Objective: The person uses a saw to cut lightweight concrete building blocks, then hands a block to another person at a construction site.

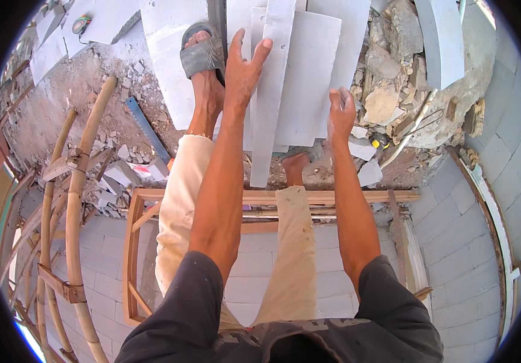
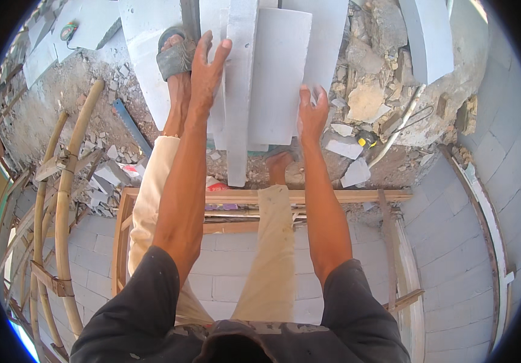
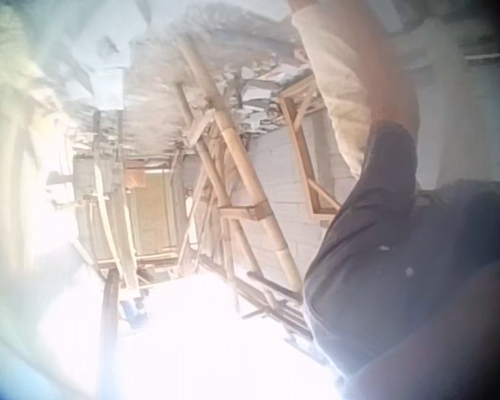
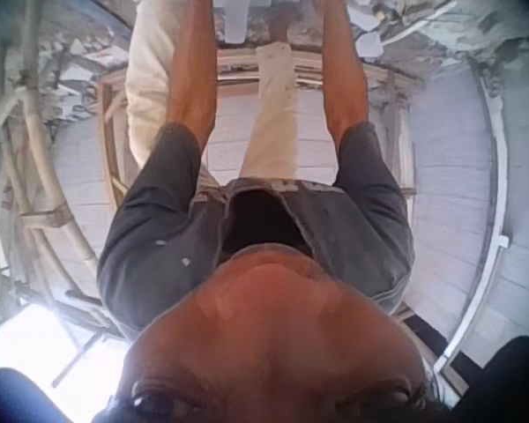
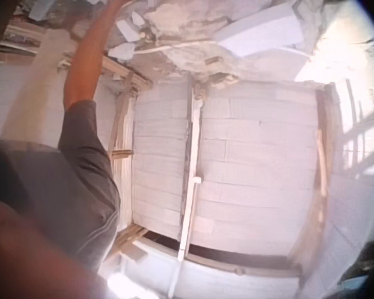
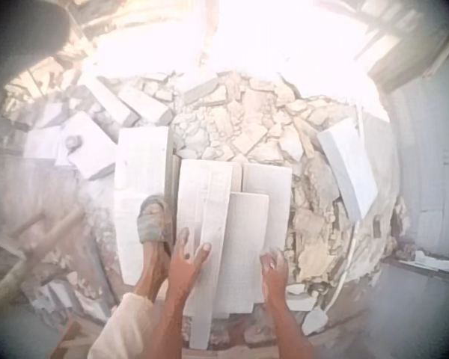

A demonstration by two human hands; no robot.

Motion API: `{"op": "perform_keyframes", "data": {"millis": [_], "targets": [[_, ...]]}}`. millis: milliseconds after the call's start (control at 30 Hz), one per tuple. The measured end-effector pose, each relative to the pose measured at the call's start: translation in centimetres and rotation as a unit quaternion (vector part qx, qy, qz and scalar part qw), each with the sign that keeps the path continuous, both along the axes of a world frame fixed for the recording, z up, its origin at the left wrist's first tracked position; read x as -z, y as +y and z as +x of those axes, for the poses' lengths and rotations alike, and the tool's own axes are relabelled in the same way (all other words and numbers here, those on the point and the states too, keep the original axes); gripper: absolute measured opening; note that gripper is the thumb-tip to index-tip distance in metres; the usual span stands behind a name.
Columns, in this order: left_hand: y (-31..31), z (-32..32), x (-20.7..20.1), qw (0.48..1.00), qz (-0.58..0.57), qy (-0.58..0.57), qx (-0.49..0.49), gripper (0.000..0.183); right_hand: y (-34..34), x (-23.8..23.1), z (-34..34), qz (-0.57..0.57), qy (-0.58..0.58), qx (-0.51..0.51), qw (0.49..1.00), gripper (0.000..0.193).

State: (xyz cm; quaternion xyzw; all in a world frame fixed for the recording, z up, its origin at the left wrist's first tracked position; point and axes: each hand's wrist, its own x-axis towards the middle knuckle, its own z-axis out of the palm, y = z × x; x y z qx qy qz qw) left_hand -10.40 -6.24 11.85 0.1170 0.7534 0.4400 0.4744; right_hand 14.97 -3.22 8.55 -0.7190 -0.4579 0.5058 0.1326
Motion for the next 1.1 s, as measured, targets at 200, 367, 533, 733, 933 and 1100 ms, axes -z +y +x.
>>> {"op": "perform_keyframes", "data": {"millis": [200, 367, 533, 733, 933, 1100], "targets": [[-17.9, 13.4, -1.6, 0.989, -0.141, 0.045, 0.001, 0.12, 6.1, -2.2, -16.6, 0.084, -0.005, -0.257, 0.963, 0.119], [-19.6, 14.0, 1.0, 0.989, -0.141, 0.039, -0.013, 0.105, 5.3, -1.7, -18.5, 0.113, -0.028, -0.279, 0.953, 0.112], [-19.6, 15.2, 0.9, 0.981, -0.169, 0.085, -0.036, 0.091, 4.7, -2.9, -20.1, 0.06, -0.046, -0.275, 0.959, 0.099], [-19.8, 13.6, 0.1, 0.982, -0.164, 0.025, -0.088, 0.086, 3.7, -3.5, -21.7, 0.045, -0.076, -0.272, 0.958, 0.1], [-19.9, 14.4, 0.7, 0.981, -0.157, 0.059, -0.097, 0.084, 3.4, -4.0, -22.1, 0.036, -0.085, -0.269, 0.959, 0.101], [-20.4, 14.4, 0.9, 0.977, -0.182, 0.06, -0.088, 0.082, 3.2, -4.0, -22.3, 0.031, -0.073, -0.278, 0.957, 0.102]]}}
